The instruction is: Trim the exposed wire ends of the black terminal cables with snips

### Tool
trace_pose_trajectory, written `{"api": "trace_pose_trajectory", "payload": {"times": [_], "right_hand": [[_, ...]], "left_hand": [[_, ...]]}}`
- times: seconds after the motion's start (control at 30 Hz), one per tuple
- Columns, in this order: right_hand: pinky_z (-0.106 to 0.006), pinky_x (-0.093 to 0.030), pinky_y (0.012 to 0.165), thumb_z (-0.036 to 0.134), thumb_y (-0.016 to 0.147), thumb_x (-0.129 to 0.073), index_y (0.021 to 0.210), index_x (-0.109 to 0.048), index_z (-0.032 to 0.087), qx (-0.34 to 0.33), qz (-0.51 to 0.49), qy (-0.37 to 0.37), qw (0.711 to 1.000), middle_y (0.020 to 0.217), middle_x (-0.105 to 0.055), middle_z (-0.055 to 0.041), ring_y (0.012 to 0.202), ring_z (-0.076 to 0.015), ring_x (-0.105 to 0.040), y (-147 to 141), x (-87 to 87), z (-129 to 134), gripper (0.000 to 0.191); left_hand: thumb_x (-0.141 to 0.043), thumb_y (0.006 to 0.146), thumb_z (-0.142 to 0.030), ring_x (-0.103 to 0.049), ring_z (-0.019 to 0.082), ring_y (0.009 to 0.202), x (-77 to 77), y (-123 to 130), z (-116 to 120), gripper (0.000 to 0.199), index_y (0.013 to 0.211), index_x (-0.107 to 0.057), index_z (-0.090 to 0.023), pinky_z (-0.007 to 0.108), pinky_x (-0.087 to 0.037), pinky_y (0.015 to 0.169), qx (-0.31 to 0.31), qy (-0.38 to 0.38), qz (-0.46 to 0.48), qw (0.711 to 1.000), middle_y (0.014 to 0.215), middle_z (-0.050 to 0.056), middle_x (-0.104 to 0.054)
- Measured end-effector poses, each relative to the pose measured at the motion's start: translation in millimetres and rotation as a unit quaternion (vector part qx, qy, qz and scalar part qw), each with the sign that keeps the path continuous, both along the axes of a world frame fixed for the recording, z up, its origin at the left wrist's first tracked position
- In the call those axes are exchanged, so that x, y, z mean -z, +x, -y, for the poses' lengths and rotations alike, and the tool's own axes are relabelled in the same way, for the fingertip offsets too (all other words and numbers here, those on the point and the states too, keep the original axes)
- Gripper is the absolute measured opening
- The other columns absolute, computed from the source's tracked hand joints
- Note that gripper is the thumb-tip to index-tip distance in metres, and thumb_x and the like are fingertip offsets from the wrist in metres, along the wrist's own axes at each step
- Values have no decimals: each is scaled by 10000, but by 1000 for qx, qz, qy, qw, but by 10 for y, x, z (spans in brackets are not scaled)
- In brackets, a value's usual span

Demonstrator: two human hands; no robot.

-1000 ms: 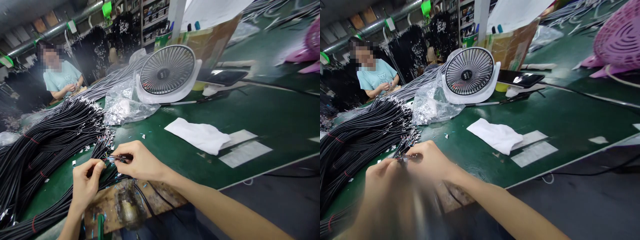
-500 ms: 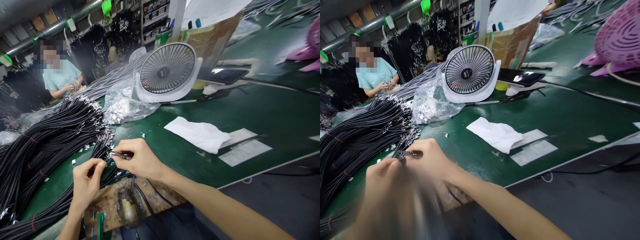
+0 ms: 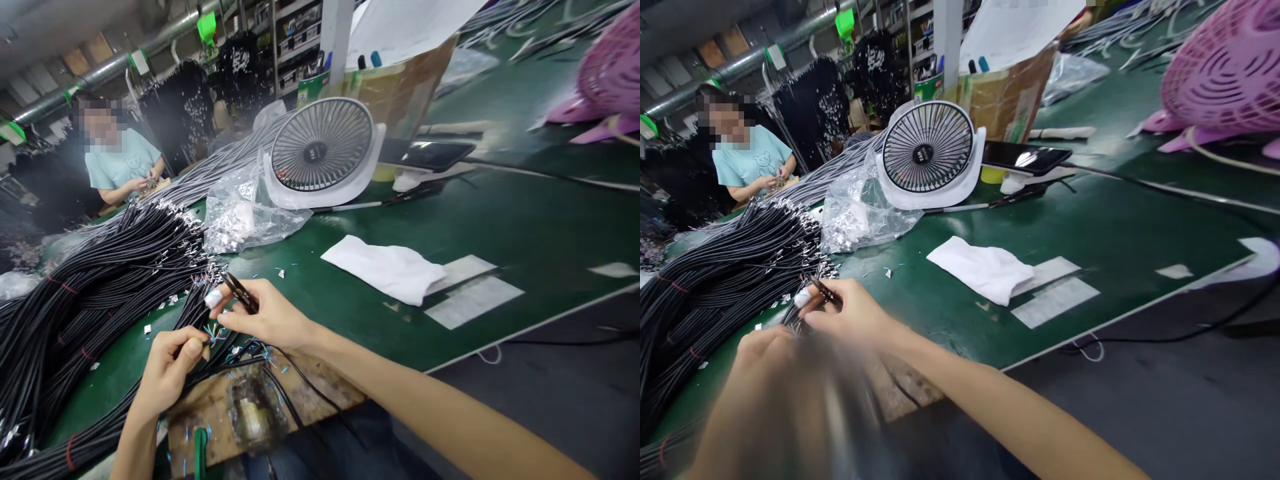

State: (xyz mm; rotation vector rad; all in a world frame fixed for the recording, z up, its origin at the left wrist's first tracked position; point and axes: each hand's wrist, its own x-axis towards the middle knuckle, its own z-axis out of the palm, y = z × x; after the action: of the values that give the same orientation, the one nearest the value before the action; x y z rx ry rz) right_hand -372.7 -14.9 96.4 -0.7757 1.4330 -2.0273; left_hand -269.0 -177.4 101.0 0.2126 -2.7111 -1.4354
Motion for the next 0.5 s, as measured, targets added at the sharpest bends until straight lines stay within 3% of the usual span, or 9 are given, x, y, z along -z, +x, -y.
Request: {"api": "trace_pose_trajectory", "payload": {"times": [0.13, 0.23, 0.5], "right_hand": [[-159, -335, 455, 121, 665, -611, 768, -639, 108, -50, -41, -59, 996, 715, -664, -18, 487, -32, -427, 8, -39, -60, 108], [-185, -419, 536, 138, 665, -628, 738, -660, 111, -42, -49, -51, 997, 714, -673, -26, 585, -76, -541, 6, -21, -70, 85], [-227, -461, 643, 123, 645, -660, 780, -687, 111, -13, -9, -22, 1000, 726, -674, -31, 670, -112, -603, 15, 2, -60, 138]], "left_hand": [[-500, 755, -597, -282, 98, 432, -20, -7, -37, 487, 639, -639, -144, 243, -246, 419, -6, -4, 12, 1000, 452, -7, -401], [-477, 755, -625, -276, 100, 431, -48, -19, -67, 519, 632, -636, -146, 251, -241, 418, -5, -5, 10, 1000, 444, -6, -390], [-478, 778, -590, -286, 100, 430, -77, -24, -82, 501, 613, -633, -143, 252, -244, 424, 1, -13, -5, 1000, 436, -7, -388]]}}
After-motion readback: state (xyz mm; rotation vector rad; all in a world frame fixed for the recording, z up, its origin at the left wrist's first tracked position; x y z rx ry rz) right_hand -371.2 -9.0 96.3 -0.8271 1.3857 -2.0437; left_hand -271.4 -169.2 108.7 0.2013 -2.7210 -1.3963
